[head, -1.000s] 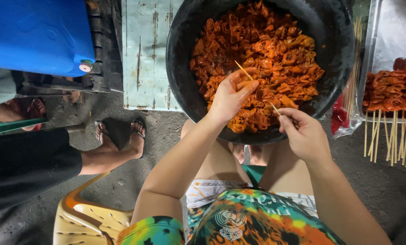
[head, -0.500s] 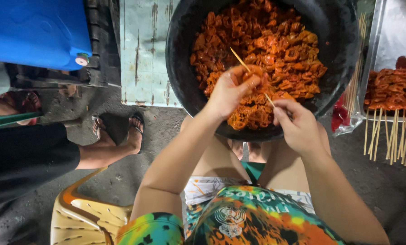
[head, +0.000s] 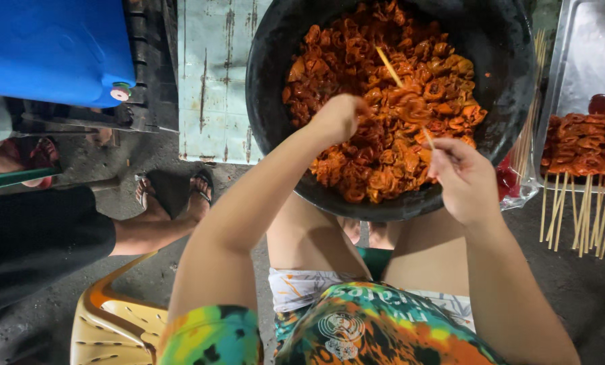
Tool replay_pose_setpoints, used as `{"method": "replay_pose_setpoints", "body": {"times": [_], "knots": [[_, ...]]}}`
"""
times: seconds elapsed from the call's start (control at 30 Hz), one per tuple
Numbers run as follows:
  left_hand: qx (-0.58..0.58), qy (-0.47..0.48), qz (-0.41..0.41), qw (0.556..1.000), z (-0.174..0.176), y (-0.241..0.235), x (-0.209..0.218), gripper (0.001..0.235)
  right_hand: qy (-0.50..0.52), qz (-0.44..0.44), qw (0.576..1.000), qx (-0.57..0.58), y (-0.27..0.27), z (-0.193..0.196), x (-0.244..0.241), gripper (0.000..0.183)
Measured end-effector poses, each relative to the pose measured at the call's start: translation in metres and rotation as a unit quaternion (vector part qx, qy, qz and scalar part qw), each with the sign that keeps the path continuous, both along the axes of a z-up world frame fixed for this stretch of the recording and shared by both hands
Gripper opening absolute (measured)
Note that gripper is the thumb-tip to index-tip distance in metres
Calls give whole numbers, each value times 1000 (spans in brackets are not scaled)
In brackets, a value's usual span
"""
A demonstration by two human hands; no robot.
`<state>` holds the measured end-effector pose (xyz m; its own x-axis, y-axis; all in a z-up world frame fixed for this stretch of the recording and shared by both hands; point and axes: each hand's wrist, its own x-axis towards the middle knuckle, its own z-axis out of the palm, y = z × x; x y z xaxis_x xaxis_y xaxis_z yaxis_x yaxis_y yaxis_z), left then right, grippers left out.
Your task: The person threads pieces of marinated meat onto wooden skewers by hand, taking pieces from a large black basin and placing the finished skewers onto a metal tray.
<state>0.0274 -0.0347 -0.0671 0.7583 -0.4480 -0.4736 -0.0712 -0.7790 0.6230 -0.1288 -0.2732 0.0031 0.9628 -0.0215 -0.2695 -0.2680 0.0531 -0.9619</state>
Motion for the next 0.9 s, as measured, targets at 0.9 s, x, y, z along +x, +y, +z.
{"method": "replay_pose_setpoints", "body": {"times": [0.9], "knots": [[-551,325,306,705,12,48,-3,27,69,62,986,-141,-19,1,-30,23]]}}
